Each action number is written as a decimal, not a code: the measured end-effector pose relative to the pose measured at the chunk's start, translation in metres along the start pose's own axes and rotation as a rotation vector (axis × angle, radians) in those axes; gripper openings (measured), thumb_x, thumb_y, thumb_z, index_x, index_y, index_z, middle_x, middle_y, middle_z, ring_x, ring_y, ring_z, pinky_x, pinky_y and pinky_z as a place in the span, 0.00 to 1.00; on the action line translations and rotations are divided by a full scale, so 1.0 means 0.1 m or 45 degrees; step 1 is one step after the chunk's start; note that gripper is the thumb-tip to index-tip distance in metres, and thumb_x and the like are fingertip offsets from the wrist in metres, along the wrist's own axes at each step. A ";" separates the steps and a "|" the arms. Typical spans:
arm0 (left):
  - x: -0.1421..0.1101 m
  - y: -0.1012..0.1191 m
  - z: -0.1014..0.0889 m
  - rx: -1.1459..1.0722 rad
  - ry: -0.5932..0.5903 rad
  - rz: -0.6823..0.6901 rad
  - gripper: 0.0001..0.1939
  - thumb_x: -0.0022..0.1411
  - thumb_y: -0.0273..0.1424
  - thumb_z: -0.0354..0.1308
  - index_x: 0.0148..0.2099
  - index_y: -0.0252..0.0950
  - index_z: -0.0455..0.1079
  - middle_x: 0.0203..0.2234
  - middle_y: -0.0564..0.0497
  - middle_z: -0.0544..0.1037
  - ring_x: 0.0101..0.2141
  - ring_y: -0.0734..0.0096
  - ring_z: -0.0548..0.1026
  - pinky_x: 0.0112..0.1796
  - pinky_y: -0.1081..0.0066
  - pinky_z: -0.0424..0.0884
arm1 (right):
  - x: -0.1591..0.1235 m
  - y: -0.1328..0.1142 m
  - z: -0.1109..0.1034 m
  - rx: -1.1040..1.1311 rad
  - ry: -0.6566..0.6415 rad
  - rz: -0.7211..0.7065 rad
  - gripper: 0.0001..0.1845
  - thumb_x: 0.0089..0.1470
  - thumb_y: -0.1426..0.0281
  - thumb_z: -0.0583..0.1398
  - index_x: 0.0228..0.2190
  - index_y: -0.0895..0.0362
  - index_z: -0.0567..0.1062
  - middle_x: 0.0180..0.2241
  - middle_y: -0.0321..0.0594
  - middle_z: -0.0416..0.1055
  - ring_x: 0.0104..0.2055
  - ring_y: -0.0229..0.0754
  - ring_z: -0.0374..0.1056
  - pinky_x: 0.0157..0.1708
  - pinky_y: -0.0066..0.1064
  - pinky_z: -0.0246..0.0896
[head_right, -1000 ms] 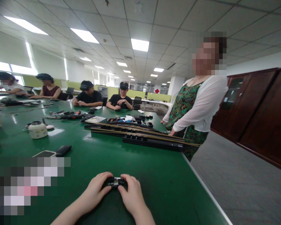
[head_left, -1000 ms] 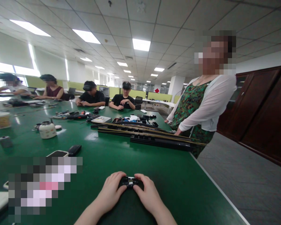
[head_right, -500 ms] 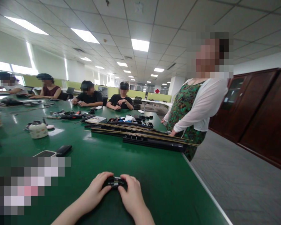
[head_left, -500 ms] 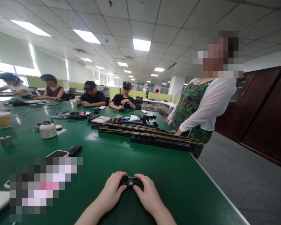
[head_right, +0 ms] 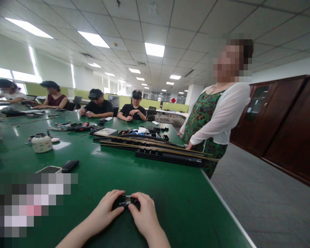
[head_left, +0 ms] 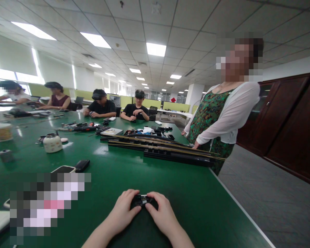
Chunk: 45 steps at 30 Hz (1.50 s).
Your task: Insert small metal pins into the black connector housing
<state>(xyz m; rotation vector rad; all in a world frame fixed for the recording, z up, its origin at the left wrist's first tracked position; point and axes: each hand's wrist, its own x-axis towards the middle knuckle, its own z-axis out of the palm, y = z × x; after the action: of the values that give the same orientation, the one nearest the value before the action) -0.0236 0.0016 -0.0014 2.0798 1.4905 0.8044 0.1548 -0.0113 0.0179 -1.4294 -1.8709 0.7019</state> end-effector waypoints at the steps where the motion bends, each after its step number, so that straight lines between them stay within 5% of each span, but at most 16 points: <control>1: 0.00 0.00 0.00 0.000 -0.003 0.006 0.21 0.49 0.30 0.55 0.48 0.37 0.66 0.44 0.46 0.72 0.47 0.59 0.67 0.49 0.61 0.61 | 0.00 0.00 0.00 -0.004 -0.004 -0.005 0.14 0.45 0.69 0.58 0.38 0.51 0.74 0.42 0.37 0.72 0.48 0.43 0.64 0.50 0.35 0.54; 31: 0.01 0.00 0.00 0.029 -0.013 0.010 0.18 0.49 0.30 0.55 0.45 0.40 0.67 0.40 0.49 0.74 0.43 0.61 0.69 0.45 0.64 0.62 | 0.01 0.02 0.03 -0.056 -0.015 0.048 0.12 0.45 0.70 0.58 0.35 0.50 0.75 0.46 0.37 0.70 0.52 0.45 0.61 0.53 0.38 0.52; 45: 0.00 0.00 -0.05 -0.009 -0.019 0.000 0.19 0.50 0.28 0.54 0.47 0.39 0.66 0.43 0.48 0.73 0.45 0.61 0.68 0.48 0.63 0.61 | 0.06 0.09 0.02 0.010 0.181 0.144 0.15 0.49 0.66 0.54 0.39 0.54 0.70 0.40 0.42 0.72 0.45 0.45 0.67 0.47 0.34 0.61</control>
<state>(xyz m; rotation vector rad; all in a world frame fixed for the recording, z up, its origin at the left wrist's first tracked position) -0.0268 0.0018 0.0017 2.0764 1.4781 0.7915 0.1575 -0.0032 0.0107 -1.5485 -1.6874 0.6426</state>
